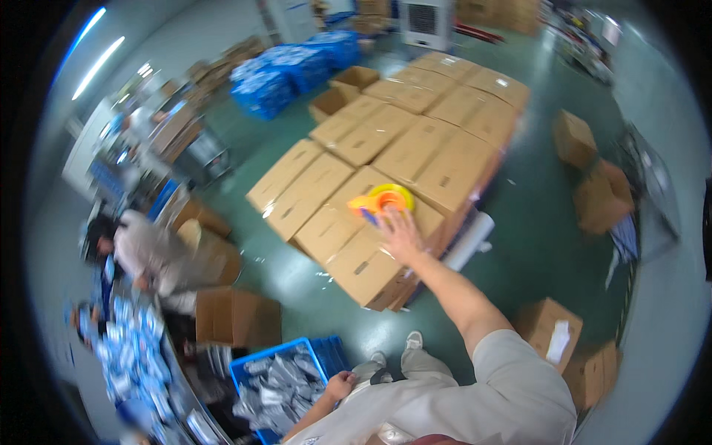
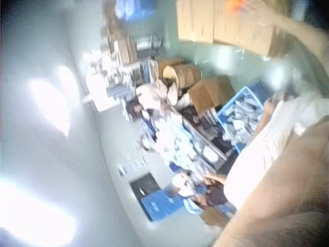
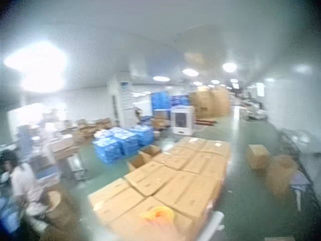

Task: The person picks up cardboard boxes containing packaged items, folds the top flaps down by hand, and applies adhesive tape across the seams using a tape dispenser. The person handles multiple boxes sequentially, moving them to a stack after sealing each one.

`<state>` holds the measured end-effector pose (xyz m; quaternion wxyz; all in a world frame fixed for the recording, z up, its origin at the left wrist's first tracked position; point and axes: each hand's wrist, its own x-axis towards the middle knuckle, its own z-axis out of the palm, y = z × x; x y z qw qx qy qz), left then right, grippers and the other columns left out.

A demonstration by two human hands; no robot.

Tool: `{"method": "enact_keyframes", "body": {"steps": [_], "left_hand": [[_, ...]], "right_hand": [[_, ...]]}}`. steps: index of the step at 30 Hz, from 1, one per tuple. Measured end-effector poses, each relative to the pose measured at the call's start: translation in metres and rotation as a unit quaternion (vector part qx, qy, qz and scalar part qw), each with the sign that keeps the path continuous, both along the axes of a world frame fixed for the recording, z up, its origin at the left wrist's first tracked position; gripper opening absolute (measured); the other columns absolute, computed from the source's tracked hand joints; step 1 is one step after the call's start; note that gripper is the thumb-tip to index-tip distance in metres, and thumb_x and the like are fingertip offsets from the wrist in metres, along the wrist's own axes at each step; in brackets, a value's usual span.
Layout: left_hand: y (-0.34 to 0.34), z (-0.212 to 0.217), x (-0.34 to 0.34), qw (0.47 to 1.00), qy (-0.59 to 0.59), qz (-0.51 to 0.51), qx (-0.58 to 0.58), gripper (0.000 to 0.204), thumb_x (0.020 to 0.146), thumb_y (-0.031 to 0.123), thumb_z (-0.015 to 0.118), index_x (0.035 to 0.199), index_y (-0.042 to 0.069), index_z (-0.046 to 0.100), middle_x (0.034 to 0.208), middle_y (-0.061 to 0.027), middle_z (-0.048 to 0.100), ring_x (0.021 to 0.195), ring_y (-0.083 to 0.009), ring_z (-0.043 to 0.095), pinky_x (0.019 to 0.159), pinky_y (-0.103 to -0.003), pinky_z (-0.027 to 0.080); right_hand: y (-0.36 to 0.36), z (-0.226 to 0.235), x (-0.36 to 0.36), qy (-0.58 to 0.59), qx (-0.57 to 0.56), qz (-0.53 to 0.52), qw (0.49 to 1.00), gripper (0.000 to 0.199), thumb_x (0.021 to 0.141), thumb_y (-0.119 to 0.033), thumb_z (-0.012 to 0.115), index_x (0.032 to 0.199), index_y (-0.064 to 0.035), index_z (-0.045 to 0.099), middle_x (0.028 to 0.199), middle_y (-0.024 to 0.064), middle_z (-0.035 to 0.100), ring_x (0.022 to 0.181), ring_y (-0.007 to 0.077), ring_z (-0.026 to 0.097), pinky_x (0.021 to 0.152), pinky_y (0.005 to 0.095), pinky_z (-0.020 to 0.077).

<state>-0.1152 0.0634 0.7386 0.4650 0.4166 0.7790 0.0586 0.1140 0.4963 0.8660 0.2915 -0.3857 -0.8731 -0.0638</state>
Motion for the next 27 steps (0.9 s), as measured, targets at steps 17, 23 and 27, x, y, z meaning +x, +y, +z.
{"method": "enact_keyframes", "body": {"steps": [17, 23, 27], "left_hand": [[0.186, -0.098, 0.047, 0.861, -0.065, -0.473, -0.177, 0.030, 0.093, 0.028, 0.060, 0.098, 0.000, 0.070, 0.088, -0.0076, 0.071, 0.076, -0.0168, 0.067, 0.070, -0.031, 0.052], [0.188, -0.109, 0.143, 0.799, -0.032, -0.564, -0.206, 0.030, 0.096, 0.026, 0.061, 0.107, -0.001, 0.067, 0.094, -0.0090, 0.071, 0.080, -0.0171, 0.068, 0.070, -0.031, 0.054], [0.171, -0.134, 0.205, 0.769, 0.013, -0.605, -0.205, 0.032, 0.096, 0.030, 0.062, 0.103, 0.000, 0.068, 0.090, -0.0083, 0.071, 0.078, -0.0163, 0.068, 0.069, -0.034, 0.054]], "right_hand": [[-0.715, -0.204, 0.206, 0.326, -0.483, -0.788, 0.198, 0.044, 0.089, -0.030, 0.056, 0.120, -0.0008, 0.064, 0.119, 0.0222, 0.068, 0.113, 0.0397, 0.065, 0.094, 0.0473, 0.0534], [-0.843, -0.253, 0.115, 0.410, -0.380, -0.828, 0.048, 0.045, 0.085, -0.034, 0.061, 0.112, 0.0018, 0.067, 0.117, 0.0240, 0.068, 0.113, 0.0389, 0.064, 0.098, 0.0451, 0.0512], [-0.869, -0.304, 0.072, 0.421, -0.479, -0.762, 0.114, 0.044, 0.084, -0.035, 0.061, 0.108, 0.0007, 0.071, 0.118, 0.0258, 0.067, 0.114, 0.0395, 0.063, 0.100, 0.0443, 0.0499]]}}
